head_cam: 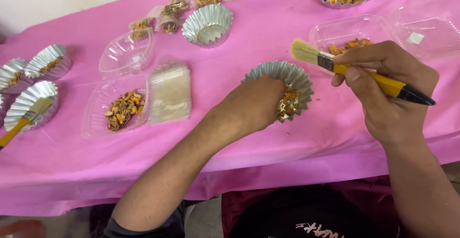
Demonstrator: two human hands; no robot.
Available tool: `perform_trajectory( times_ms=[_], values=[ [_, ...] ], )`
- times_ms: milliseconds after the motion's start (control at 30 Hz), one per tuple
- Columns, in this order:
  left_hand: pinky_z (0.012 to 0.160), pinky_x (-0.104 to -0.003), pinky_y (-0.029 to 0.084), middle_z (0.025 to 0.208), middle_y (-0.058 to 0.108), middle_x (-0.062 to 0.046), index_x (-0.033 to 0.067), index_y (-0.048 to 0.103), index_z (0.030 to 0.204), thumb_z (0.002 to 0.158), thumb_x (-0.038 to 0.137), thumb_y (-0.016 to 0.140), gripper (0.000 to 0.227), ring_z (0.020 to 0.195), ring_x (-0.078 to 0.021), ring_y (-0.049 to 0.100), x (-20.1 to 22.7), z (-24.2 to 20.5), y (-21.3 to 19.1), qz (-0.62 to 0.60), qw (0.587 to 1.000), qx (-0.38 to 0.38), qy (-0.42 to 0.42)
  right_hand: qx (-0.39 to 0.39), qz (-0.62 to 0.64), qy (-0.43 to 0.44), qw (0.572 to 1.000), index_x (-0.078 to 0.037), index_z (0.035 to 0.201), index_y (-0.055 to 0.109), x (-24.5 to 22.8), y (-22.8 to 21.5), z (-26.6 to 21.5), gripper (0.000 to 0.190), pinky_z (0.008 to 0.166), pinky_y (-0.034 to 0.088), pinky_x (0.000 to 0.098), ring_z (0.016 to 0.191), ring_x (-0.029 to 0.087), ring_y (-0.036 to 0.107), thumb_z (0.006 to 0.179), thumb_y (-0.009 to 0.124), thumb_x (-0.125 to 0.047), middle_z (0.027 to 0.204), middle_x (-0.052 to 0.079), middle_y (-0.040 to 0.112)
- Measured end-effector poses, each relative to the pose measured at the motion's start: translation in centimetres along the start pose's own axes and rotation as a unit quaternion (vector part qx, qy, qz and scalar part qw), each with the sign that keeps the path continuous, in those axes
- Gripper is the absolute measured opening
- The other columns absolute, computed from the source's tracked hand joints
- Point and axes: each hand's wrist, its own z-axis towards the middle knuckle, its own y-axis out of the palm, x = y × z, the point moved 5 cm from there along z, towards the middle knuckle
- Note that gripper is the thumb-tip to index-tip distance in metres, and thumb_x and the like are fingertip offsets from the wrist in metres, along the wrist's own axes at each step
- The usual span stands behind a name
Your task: Cleaning and sorting dried leaves in small foil cups using a brush and hands on a production table.
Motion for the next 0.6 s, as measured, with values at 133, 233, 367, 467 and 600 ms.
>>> perform_trajectory(
  times_ms=[133,233,367,467,600],
  values=[
    [0.050,-0.042,0.034,0.067,0.053,-0.007,0.0087,0.042,0.065,0.083,-0.003,0.052,0.023,0.058,-0.0208,0.049,-0.2,0.1,0.2,-0.040,0.999,-0.020,-0.004,0.008,0.035,-0.007,0.999,0.013,0.118,0.060,1.1,-1.0,-0.2,0.014,0.084,0.063,0.0370,0.079,0.029,0.069,0.110,0.058,0.002,0.098,0.021,0.066],
    [0.047,-0.041,0.023,0.055,0.031,-0.002,0.0096,0.026,0.060,0.076,-0.007,0.050,0.033,0.052,-0.0165,0.031,-0.6,0.3,0.4,-0.032,0.999,-0.033,0.024,0.037,0.051,0.006,0.998,0.017,0.118,0.059,1.5,-1.8,-0.7,0.018,0.077,0.058,0.0375,0.077,0.031,0.067,0.109,0.058,0.002,0.099,0.025,0.064],
    [0.047,-0.041,0.031,0.070,0.053,-0.010,0.0045,0.045,0.068,0.084,-0.002,0.044,0.017,0.056,-0.0210,0.045,-0.4,-0.5,-1.8,-0.042,0.999,-0.033,-0.010,0.055,0.064,0.000,0.996,0.012,0.119,0.057,2.8,-3.4,-1.1,0.014,0.077,0.059,0.0342,0.077,0.028,0.067,0.109,0.057,0.002,0.104,0.023,0.066],
    [0.046,-0.037,0.034,0.073,0.055,-0.008,0.0079,0.046,0.073,0.091,0.004,0.044,0.018,0.056,-0.0179,0.047,0.4,0.1,-3.6,-0.096,0.995,0.022,-0.006,0.118,0.078,0.030,0.989,0.007,0.121,0.059,4.8,-6.0,-2.2,0.013,0.079,0.061,0.0295,0.081,0.025,0.065,0.109,0.054,0.003,0.111,0.019,0.065],
    [0.054,-0.036,0.037,0.081,0.058,-0.002,0.0151,0.046,0.075,0.089,0.005,0.044,0.018,0.068,-0.0165,0.046,1.9,4.6,-4.7,-0.159,0.976,0.138,0.056,0.191,0.089,0.065,0.975,-0.011,0.133,0.061,8.6,-9.9,-3.3,0.022,0.090,0.055,0.0187,0.096,0.013,0.061,0.119,0.058,-0.028,0.137,0.002,0.060]
  ],
)
